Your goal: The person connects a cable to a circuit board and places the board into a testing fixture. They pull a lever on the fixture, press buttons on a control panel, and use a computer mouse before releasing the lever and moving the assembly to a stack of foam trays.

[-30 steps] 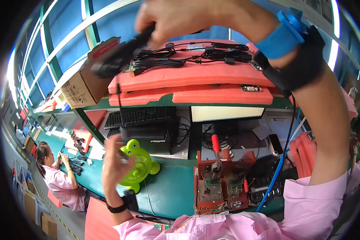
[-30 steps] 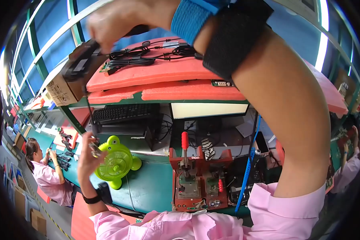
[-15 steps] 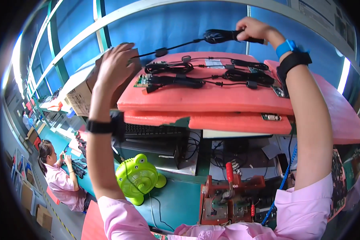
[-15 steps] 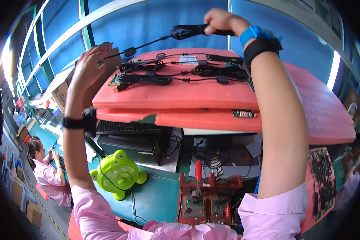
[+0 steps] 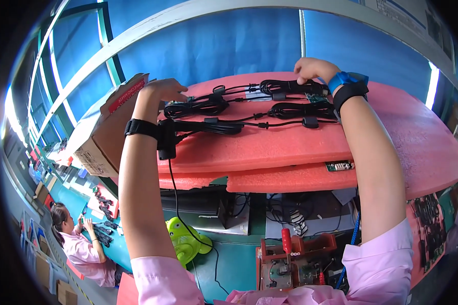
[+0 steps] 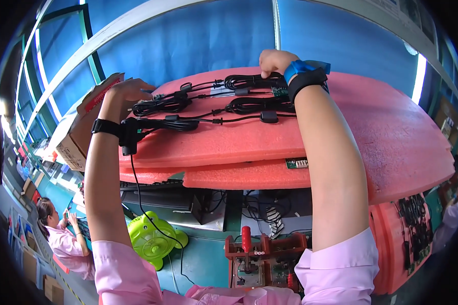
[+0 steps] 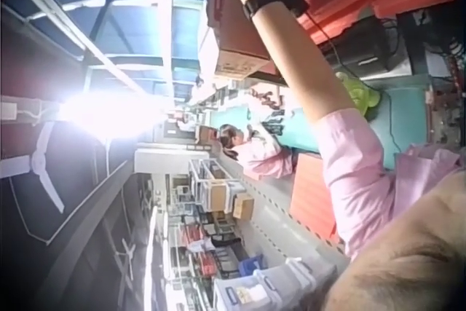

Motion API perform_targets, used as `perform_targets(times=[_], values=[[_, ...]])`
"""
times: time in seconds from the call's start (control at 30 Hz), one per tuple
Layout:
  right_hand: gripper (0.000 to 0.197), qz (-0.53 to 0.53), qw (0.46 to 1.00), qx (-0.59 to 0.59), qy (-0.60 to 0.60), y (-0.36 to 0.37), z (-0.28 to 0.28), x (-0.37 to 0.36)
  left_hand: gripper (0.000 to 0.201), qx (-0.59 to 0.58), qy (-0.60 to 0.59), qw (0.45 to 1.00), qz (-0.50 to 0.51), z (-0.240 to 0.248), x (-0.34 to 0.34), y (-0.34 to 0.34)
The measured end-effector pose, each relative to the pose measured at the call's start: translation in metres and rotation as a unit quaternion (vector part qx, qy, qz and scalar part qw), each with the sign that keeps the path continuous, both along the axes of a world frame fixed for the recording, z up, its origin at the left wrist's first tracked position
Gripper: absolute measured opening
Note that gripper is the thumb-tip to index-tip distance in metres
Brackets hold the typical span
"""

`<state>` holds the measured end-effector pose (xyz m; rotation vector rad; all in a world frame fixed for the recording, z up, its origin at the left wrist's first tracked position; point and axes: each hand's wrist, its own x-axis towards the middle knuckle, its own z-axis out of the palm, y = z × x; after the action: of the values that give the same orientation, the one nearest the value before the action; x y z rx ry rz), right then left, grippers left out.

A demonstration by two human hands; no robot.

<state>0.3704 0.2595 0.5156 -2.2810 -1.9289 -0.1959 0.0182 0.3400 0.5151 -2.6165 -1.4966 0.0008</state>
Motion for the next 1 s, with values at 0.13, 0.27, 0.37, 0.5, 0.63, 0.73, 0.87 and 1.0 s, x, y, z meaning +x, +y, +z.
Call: perform_targets(times=[0.13, 0.27, 0.37, 0.5, 0.63, 0.73, 0.87, 1.0], values=[[0.031, 0.015, 0.997, 0.08, -0.003, -0.002, 0.004, 0.002, 0.022, 0.024, -0.004, 1.0, 0.007, -0.009, -0.012, 0.015], [0.028, -0.015, 0.994, 0.09, -0.058, -0.026, 0.015, -0.002, 0.02, 0.091, -0.026, 0.995, -0.018, -0.009, -0.013, -0.003], [0.022, 0.033, 0.99, 0.087, -0.109, -0.055, 0.02, -0.026, 0.019, 0.088, -0.128, 0.985, -0.08, -0.012, -0.073, -0.005], [0.013, 0.202, 0.951, 0.214, -0.089, -0.168, 0.014, -0.059, 0.025, -0.038, -0.431, 0.861, -0.266, -0.063, -0.062, -0.058], [0.016, 0.515, 0.619, 0.527, -0.269, -0.238, -0.022, -0.047, 0.027, 0.201, -0.256, 0.92, -0.217, -0.067, -0.084, -0.129], [0.015, 0.315, 0.727, 0.523, -0.315, -0.291, -0.061, -0.086, 0.034, 0.084, -0.256, 0.954, -0.135, -0.092, -0.116, -0.166], [0.018, 0.377, 0.687, 0.588, -0.202, -0.311, -0.073, -0.137, 0.034, 0.092, -0.186, 0.949, -0.237, -0.089, -0.087, -0.265], [0.024, 0.237, 0.649, 0.668, -0.275, -0.291, -0.103, -0.142, 0.046, 0.087, -0.182, 0.919, -0.338, -0.112, 0.059, -0.292]])
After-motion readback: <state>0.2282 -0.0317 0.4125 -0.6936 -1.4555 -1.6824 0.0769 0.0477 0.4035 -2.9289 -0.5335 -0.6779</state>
